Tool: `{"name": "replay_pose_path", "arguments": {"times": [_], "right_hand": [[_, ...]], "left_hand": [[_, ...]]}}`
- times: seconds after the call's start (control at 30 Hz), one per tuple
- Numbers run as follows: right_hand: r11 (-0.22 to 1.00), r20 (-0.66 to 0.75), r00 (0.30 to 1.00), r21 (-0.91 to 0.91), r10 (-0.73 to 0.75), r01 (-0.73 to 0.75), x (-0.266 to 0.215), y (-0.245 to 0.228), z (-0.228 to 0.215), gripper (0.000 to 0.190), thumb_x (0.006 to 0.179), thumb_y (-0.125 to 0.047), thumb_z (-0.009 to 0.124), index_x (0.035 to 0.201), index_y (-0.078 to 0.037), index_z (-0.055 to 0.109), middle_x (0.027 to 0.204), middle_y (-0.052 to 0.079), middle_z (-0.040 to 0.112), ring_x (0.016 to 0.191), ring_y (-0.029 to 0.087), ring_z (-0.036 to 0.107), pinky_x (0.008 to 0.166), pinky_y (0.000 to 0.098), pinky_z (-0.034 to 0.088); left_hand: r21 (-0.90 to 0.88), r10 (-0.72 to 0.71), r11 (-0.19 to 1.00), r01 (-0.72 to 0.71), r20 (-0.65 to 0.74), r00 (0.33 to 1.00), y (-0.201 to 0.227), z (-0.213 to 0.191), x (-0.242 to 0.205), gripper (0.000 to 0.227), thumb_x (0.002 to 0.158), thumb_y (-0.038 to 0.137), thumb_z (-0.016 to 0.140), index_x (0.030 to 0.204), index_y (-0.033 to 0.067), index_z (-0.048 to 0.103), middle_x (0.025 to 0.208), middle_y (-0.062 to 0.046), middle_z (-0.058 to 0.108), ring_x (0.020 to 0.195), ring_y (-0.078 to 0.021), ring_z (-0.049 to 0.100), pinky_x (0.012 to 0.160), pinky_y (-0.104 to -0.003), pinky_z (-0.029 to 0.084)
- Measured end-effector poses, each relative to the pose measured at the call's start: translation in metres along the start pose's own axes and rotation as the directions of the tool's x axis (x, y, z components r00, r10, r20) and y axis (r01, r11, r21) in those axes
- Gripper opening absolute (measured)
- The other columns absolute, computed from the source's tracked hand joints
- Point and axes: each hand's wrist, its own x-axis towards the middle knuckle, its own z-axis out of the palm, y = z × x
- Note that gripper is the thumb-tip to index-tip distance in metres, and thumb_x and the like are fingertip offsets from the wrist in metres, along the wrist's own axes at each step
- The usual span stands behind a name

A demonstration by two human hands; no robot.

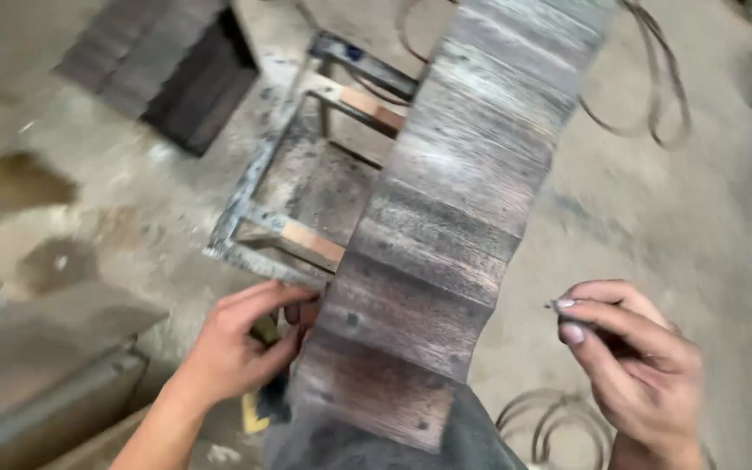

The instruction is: The person walks to a workbench and picks up a long, dark wooden piece. They use a small brush to apply a dark substance to the surface of the wood, working along the length of the piece while it rests on a metal stand.

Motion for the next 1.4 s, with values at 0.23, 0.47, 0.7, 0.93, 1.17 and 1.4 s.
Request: {"name": "replay_pose_path", "arguments": {"times": [0.23,0.47,0.7,0.93,1.17,1.4], "right_hand": [[0.863,0.003,0.991,-0.491,-0.135,0.119,-0.010,-0.095,0.059,0.018,0.090,0.005,0.067,0.107,0.001,0.073,0.102,0.017,0.065,0.072,0.015,0.062,0.061,0.0216,0.048],[0.840,0.068,0.992,-0.528,-0.105,0.125,0.013,-0.113,0.111,0.026,0.095,-0.001,0.064,0.121,-0.004,0.069,0.114,0.015,0.062,0.071,0.013,0.060,0.067,0.0242,0.050],[0.802,-0.021,0.995,-0.594,-0.093,0.063,0.045,-0.114,0.117,0.023,0.097,0.002,0.065,0.118,-0.002,0.071,0.112,0.014,0.066,0.075,0.014,0.065,0.073,0.0244,0.054],[0.781,-0.019,0.988,-0.614,-0.156,0.111,0.062,-0.099,0.127,0.027,0.098,0.007,0.062,0.123,-0.001,0.069,0.112,0.017,0.063,0.088,0.019,0.065,0.078,0.0267,0.054],[0.739,-0.005,0.988,-0.665,-0.154,0.112,0.060,-0.095,0.129,0.027,0.098,0.005,0.065,0.122,-0.006,0.070,0.114,0.013,0.062,0.060,0.010,0.053,0.061,0.0219,0.050],[0.689,0.086,0.986,-0.707,-0.142,0.161,0.063,-0.098,0.128,0.029,0.100,0.004,0.062,0.128,-0.006,0.064,0.116,0.015,0.060,0.079,0.019,0.064,0.070,0.0291,0.058]], "left_hand": [[-0.199,0.193,0.971,-0.133,0.324,0.926,-0.022,-0.018,0.026,0.026,0.085,0.017,0.080,0.106,0.0051,0.071,0.106,-0.009,0.075,0.100,-0.0234,0.075,0.092,-0.033,0.060],[-0.278,0.221,0.955,-0.102,0.441,0.870,-0.030,-0.020,0.039,0.019,0.088,0.019,0.079,0.098,0.0061,0.070,0.098,-0.005,0.072,0.089,-0.0210,0.073,0.074,-0.031,0.057],[-0.369,0.276,0.925,-0.090,0.490,0.827,-0.038,-0.021,0.053,0.017,0.088,0.018,0.082,0.097,0.0076,0.073,0.094,-0.003,0.071,0.083,-0.0177,0.070,0.058,-0.028,0.054],[-0.396,0.319,0.912,-0.106,0.522,0.791,-0.042,-0.021,0.061,0.017,0.089,0.021,0.081,0.094,0.0077,0.072,0.092,-0.003,0.067,0.073,-0.0166,0.066,0.056,-0.028,0.049],[-0.393,0.312,0.915,-0.094,0.539,0.783,-0.052,-0.016,0.059,0.018,0.090,0.026,0.081,0.091,0.0103,0.072,0.087,0.000,0.062,0.068,-0.0123,0.060,0.051,-0.026,0.049],[-0.351,0.315,0.928,-0.124,0.560,0.767,-0.052,-0.017,0.063,0.020,0.089,0.030,0.082,0.092,0.0121,0.072,0.091,0.001,0.066,0.068,-0.0125,0.063,0.049,-0.027,0.047]]}}
